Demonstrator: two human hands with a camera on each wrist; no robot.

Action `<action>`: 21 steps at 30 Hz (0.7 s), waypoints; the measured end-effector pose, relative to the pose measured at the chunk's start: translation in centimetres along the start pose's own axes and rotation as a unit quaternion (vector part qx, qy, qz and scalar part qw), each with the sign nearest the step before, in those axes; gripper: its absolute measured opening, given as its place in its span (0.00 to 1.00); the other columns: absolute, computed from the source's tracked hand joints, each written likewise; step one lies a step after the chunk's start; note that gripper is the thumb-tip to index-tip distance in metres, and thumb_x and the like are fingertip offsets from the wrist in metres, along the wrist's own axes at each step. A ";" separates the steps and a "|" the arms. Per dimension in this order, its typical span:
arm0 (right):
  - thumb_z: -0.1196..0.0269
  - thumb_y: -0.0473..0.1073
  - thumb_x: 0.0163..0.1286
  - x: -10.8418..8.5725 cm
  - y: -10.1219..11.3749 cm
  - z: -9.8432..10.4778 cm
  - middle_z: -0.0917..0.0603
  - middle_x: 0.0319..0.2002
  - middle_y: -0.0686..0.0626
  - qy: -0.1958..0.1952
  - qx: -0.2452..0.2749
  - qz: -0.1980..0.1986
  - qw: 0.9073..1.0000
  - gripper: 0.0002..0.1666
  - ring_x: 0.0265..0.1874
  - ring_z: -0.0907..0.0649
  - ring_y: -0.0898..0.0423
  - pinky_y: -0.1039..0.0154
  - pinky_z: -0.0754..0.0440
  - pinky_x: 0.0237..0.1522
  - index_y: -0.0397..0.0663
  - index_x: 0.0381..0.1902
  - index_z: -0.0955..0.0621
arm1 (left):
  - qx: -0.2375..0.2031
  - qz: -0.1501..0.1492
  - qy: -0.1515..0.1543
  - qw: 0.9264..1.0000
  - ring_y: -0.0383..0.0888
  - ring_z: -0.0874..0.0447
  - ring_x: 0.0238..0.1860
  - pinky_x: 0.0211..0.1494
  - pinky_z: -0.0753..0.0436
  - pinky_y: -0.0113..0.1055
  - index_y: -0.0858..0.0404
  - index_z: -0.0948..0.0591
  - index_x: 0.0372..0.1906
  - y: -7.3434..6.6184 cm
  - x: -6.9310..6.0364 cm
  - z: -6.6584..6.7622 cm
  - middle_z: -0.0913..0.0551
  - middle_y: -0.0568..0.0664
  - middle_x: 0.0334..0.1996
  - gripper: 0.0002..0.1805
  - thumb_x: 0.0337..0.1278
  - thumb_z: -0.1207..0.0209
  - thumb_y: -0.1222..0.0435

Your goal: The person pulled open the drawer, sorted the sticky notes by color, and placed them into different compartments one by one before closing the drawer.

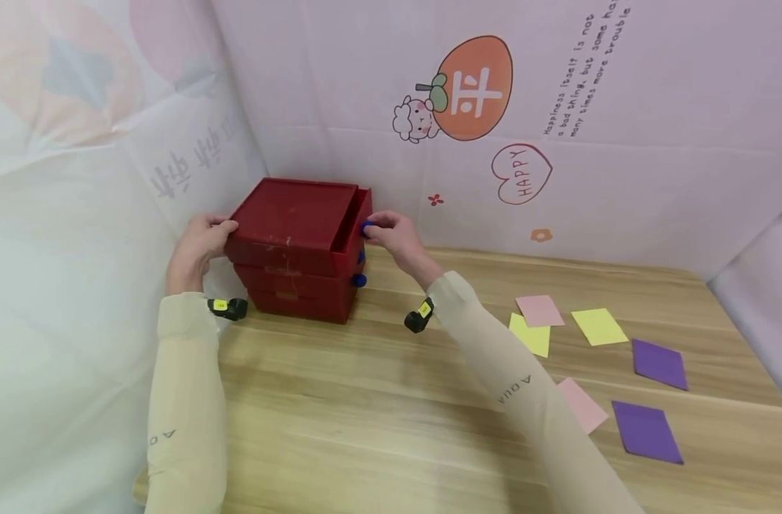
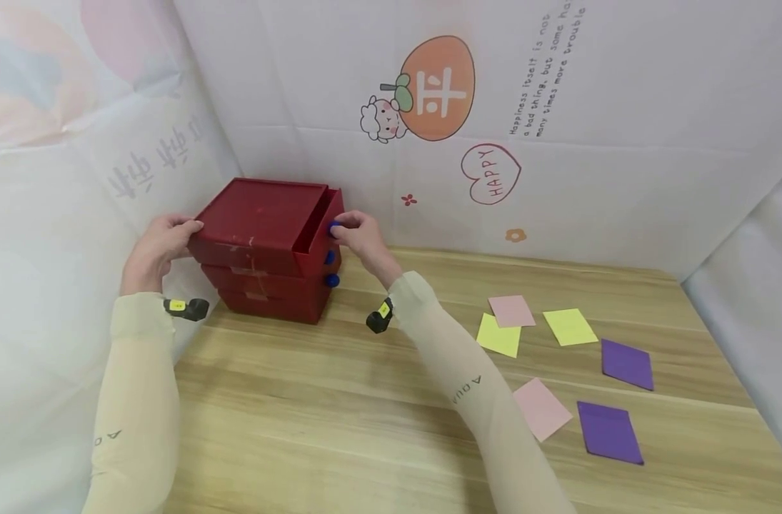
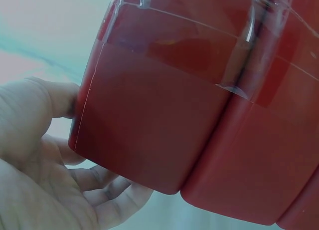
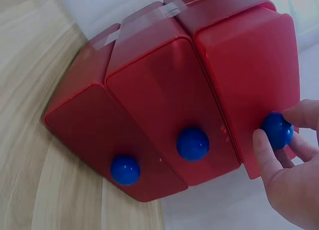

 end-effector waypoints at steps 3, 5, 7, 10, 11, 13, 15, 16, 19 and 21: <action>0.40 0.31 0.68 -0.2 0.0 0.7 0.21 0.45 0.44 -0.001 0.002 0.001 1.000 0.15 0.46 0.16 0.45 0.54 0.19 0.57 0.33 0.53 0.22 | -0.001 -0.001 -0.003 1.000 0.28 0.24 0.29 0.41 0.24 0.25 0.72 0.34 0.67 0.1 0.1 0.0 0.27 0.49 0.45 0.31 0.73 0.56 0.53; 0.40 0.30 0.68 -0.3 0.0 1.2 0.21 0.44 0.44 -0.004 0.000 0.005 1.000 0.15 0.41 0.15 0.51 0.57 0.17 0.54 0.33 0.52 0.22 | -0.002 0.000 -0.004 1.000 0.28 0.24 0.29 0.42 0.24 0.26 0.72 0.34 0.67 0.2 0.1 0.0 0.27 0.49 0.45 0.31 0.73 0.56 0.52; 0.40 0.30 0.67 -0.5 0.0 1.7 0.21 0.43 0.45 -0.008 0.002 0.008 1.000 0.15 0.38 0.15 0.55 0.59 0.16 0.51 0.32 0.52 0.22 | -0.004 0.002 -0.005 1.000 0.29 0.24 0.30 0.44 0.24 0.27 0.71 0.34 0.68 0.2 0.2 0.0 0.27 0.49 0.46 0.31 0.72 0.56 0.52; 0.41 0.30 0.67 -0.8 0.0 2.5 0.21 0.42 0.45 -0.013 0.005 0.011 1.000 0.15 0.37 0.16 0.55 0.58 0.16 0.52 0.31 0.52 0.22 | -0.005 0.000 -0.004 1.000 0.31 0.23 0.33 0.48 0.25 0.31 0.70 0.34 0.69 0.2 0.3 -0.1 0.28 0.50 0.49 0.32 0.72 0.56 0.51; 0.41 0.30 0.67 -0.9 0.0 2.7 0.21 0.42 0.45 -0.014 0.004 0.013 1.000 0.15 0.38 0.16 0.55 0.58 0.16 0.52 0.31 0.52 0.22 | -0.005 -0.001 -0.005 1.000 0.33 0.23 0.34 0.50 0.25 0.32 0.70 0.34 0.69 0.1 0.4 -0.1 0.28 0.51 0.50 0.32 0.72 0.56 0.50; 0.41 0.30 0.68 -1.1 0.0 3.2 0.21 0.42 0.45 -0.014 0.000 0.017 1.000 0.15 0.40 0.16 0.53 0.57 0.17 0.53 0.31 0.52 0.22 | -0.003 -0.002 -0.005 1.000 0.35 0.24 0.37 0.52 0.26 0.34 0.70 0.35 0.69 0.1 0.4 -0.2 0.29 0.52 0.52 0.33 0.72 0.56 0.50; 0.40 0.31 0.68 -1.2 -0.1 3.5 0.20 0.42 0.45 -0.013 -0.003 0.020 1.000 0.15 0.42 0.15 0.50 0.57 0.17 0.53 0.32 0.52 0.22 | -0.001 -0.003 -0.005 1.000 0.37 0.24 0.38 0.52 0.26 0.36 0.71 0.35 0.69 0.2 0.4 -0.2 0.29 0.53 0.53 0.33 0.72 0.56 0.50; 0.40 0.31 0.68 -1.3 -0.1 3.7 0.20 0.42 0.44 -0.012 -0.004 0.021 1.000 0.15 0.43 0.15 0.48 0.57 0.17 0.53 0.32 0.52 0.22 | -0.001 -0.003 -0.005 1.000 0.37 0.24 0.38 0.52 0.26 0.36 0.71 0.35 0.69 0.2 0.4 -0.2 0.29 0.53 0.53 0.33 0.72 0.56 0.50; 0.40 0.31 0.68 -1.5 -0.3 4.1 0.20 0.43 0.44 -0.010 -0.003 0.022 1.000 0.15 0.46 0.16 0.45 0.56 0.17 0.53 0.32 0.52 0.21 | 0.001 -0.003 -0.005 1.000 0.36 0.24 0.37 0.52 0.26 0.36 0.71 0.35 0.68 0.3 0.3 -0.1 0.29 0.54 0.53 0.32 0.72 0.57 0.51; 0.40 0.31 0.68 -1.7 -0.4 4.4 0.19 0.44 0.43 -0.010 -0.001 0.020 1.000 0.16 0.46 0.16 0.45 0.56 0.17 0.53 0.33 0.53 0.21 | 0.003 -0.005 -0.003 1.000 0.36 0.24 0.37 0.51 0.26 0.36 0.72 0.35 0.68 0.4 0.1 -0.1 0.29 0.54 0.52 0.33 0.72 0.57 0.50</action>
Point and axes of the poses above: each hand's wrist, its own x-axis towards the middle knuckle, its own z-axis out of the back of the hand, y = z × x, the point moved 2 cm from there along x, towards the middle knuckle
